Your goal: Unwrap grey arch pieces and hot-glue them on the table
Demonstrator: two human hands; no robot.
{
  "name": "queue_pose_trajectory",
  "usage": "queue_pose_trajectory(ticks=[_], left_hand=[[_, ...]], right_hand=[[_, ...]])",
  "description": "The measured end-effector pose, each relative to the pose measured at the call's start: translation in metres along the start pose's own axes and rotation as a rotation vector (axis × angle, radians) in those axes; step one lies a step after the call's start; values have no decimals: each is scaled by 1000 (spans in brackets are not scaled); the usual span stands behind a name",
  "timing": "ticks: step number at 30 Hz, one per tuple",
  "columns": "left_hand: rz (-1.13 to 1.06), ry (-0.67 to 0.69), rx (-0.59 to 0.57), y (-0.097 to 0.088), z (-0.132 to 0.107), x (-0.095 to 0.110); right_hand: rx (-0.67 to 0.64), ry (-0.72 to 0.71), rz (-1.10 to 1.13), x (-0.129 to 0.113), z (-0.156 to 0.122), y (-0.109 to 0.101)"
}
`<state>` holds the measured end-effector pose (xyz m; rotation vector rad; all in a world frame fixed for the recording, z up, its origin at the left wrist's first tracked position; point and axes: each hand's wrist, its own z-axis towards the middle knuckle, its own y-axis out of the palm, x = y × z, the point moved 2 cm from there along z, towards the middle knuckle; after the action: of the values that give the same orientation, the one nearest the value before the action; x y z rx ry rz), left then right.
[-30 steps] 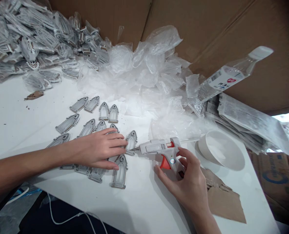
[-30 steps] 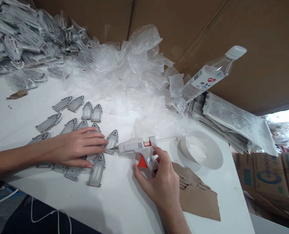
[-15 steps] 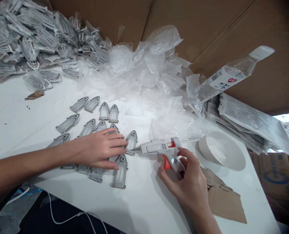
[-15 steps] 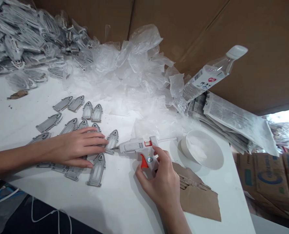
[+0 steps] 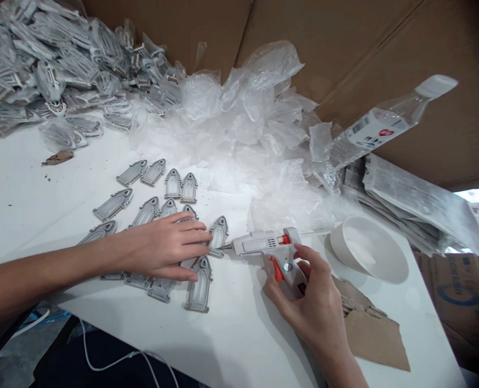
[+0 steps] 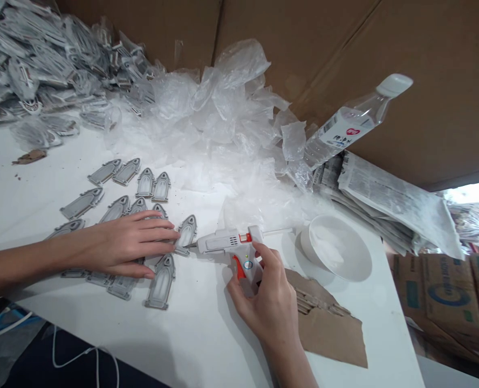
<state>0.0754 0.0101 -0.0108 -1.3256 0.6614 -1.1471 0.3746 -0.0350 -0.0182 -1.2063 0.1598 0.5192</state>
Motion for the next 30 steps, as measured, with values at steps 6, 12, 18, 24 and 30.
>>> queue_pose_trajectory(ticks=[6, 12, 18, 24, 30], left_hand=[[2, 5, -8, 0, 0, -1], [-19, 2, 19, -2, 1, 0], [-2, 3, 8, -2, 1, 0], [7, 7, -5, -2, 1, 0], [-2, 8, -10, -2, 0, 0]], right_hand=[[24, 46, -28, -3, -1, 0], [18, 58, -23, -2, -1, -2], [36, 40, -35, 1, 0, -4], [30, 76, -49, 2, 0, -6], [13, 33, -57, 5, 2, -7]])
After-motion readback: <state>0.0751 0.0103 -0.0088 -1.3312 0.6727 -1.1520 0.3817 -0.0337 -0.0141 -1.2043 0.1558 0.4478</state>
